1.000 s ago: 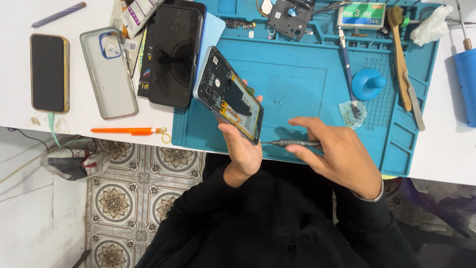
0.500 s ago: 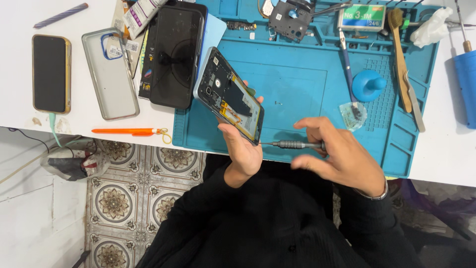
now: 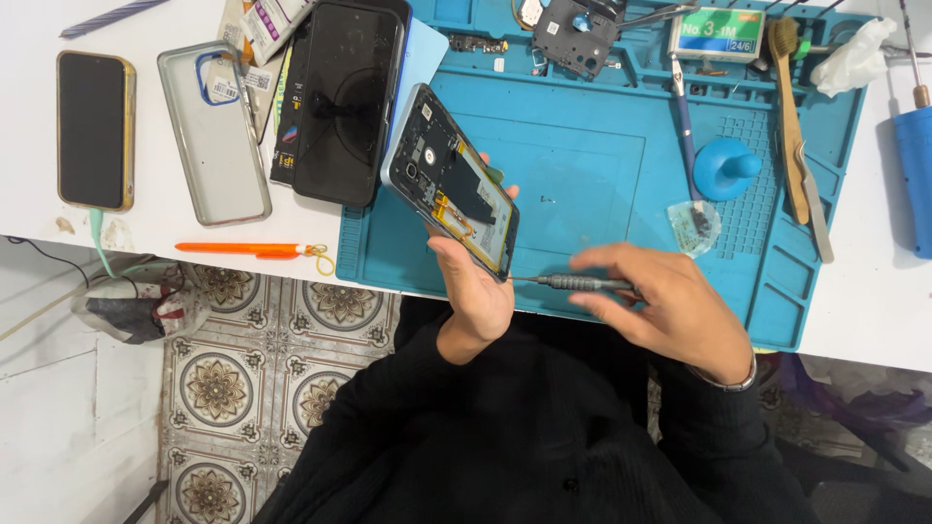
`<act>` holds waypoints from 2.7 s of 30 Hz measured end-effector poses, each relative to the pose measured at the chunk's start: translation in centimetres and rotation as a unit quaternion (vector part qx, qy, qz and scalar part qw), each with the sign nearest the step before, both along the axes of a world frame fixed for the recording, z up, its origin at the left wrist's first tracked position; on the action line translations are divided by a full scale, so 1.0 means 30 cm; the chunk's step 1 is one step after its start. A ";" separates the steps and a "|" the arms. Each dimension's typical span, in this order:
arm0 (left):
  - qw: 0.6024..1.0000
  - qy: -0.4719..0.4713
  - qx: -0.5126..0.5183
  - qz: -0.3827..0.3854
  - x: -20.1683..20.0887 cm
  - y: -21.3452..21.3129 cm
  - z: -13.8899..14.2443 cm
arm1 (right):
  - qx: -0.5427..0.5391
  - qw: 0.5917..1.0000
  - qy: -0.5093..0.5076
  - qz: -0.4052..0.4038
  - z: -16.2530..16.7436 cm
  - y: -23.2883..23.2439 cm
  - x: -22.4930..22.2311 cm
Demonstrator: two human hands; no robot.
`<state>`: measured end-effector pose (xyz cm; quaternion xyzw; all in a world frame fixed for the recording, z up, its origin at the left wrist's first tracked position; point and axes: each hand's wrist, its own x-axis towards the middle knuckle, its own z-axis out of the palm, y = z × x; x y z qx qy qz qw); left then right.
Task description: The person attaches a blue suction cup to a smartphone screen and pries along the edge with a small tool to open the phone. They then hold the opened phone and use a screwdriver to unscrew and work on the internal components.
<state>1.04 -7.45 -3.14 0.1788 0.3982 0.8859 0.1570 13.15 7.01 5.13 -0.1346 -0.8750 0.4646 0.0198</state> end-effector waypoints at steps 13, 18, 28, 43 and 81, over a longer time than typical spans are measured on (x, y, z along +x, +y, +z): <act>0.998 -0.051 0.037 -0.012 0.003 0.002 0.011 | 0.129 0.980 0.072 -0.131 -0.007 -0.002 0.012; 0.995 -0.059 0.050 -0.063 0.004 -0.002 0.009 | 0.142 0.977 0.072 -0.140 -0.016 -0.005 -0.003; 0.993 -0.012 -0.017 -0.114 0.003 -0.011 0.014 | 0.145 0.977 0.072 -0.137 -0.026 0.003 0.000; 0.999 0.009 0.003 -0.040 0.011 0.004 0.005 | 0.146 0.970 0.106 -0.166 -0.032 0.008 0.022; 1.000 -0.009 0.017 -0.016 0.021 0.005 -0.002 | 0.075 0.985 0.149 0.044 0.030 -0.047 -0.010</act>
